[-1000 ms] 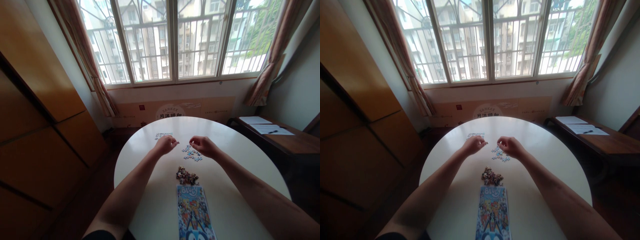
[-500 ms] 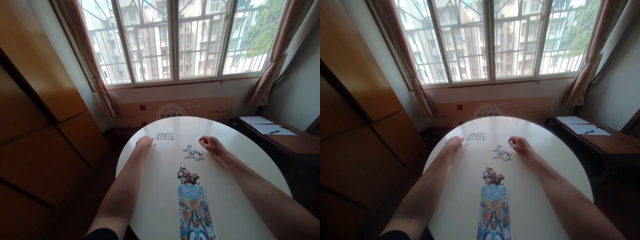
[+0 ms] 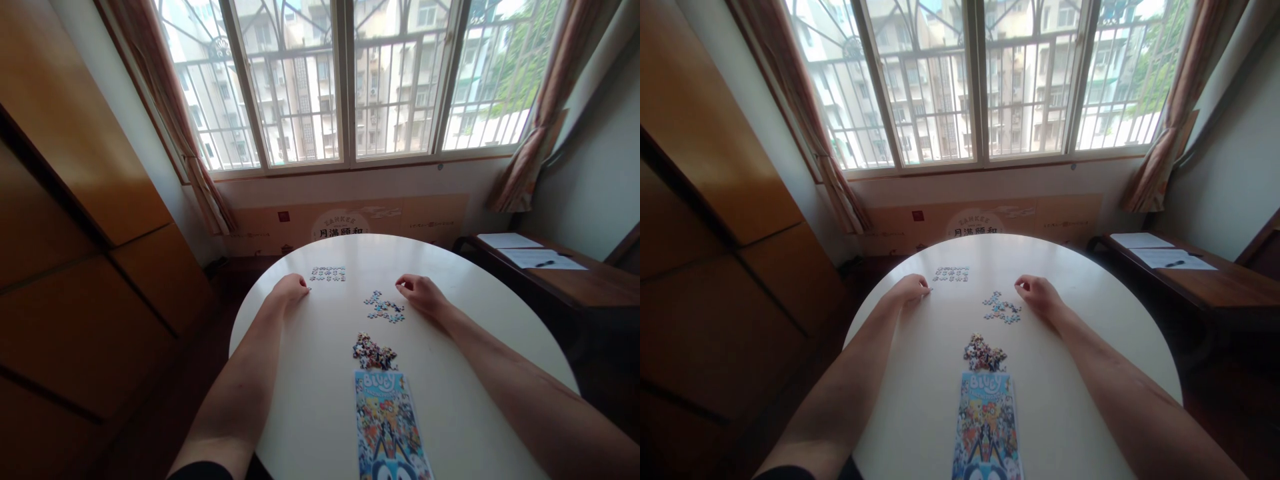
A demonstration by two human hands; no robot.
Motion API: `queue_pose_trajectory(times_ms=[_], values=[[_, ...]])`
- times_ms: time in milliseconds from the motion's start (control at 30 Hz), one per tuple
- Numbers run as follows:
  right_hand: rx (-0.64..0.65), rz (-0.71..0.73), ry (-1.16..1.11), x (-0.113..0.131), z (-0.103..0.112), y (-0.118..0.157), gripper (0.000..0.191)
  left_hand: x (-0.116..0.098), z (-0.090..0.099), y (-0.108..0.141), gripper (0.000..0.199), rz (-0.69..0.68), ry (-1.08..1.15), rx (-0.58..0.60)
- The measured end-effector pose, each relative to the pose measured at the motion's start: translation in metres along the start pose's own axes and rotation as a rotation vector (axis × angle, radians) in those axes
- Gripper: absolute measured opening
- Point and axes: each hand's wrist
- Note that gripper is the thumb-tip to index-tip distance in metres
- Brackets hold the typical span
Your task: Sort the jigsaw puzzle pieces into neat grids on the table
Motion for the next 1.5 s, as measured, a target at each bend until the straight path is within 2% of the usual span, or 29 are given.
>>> queue_pose_trajectory(times_ms=[233,433,633,1500], values=[[0.018,-0.025,0.030,0.000,-0.005,0.000,0.021,-0.005,-0.006,0.002,0.024,0.017,0.006,-0.086],[0.038,-0.034,0.050,0.003,-0.005,0.000,0.019,0.001,-0.012,-0.003,0.025,-0.032,0.065,-0.141],[0.059,-0.045,0.059,0.006,-0.003,0.000,0.019,0.006,-0.014,-0.006,0.022,-0.037,0.102,-0.152],[0.080,-0.040,0.071,0.007,-0.004,0.000,0.019,0.000,-0.016,0.000,0.022,-0.008,0.103,-0.203]])
Point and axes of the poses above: each hand's wrist, its own y-axis away from the middle knuckle, its own z-axis out of the back of the hand, x = y × z, and after that the axes turned 10 degrees about z, right-handed
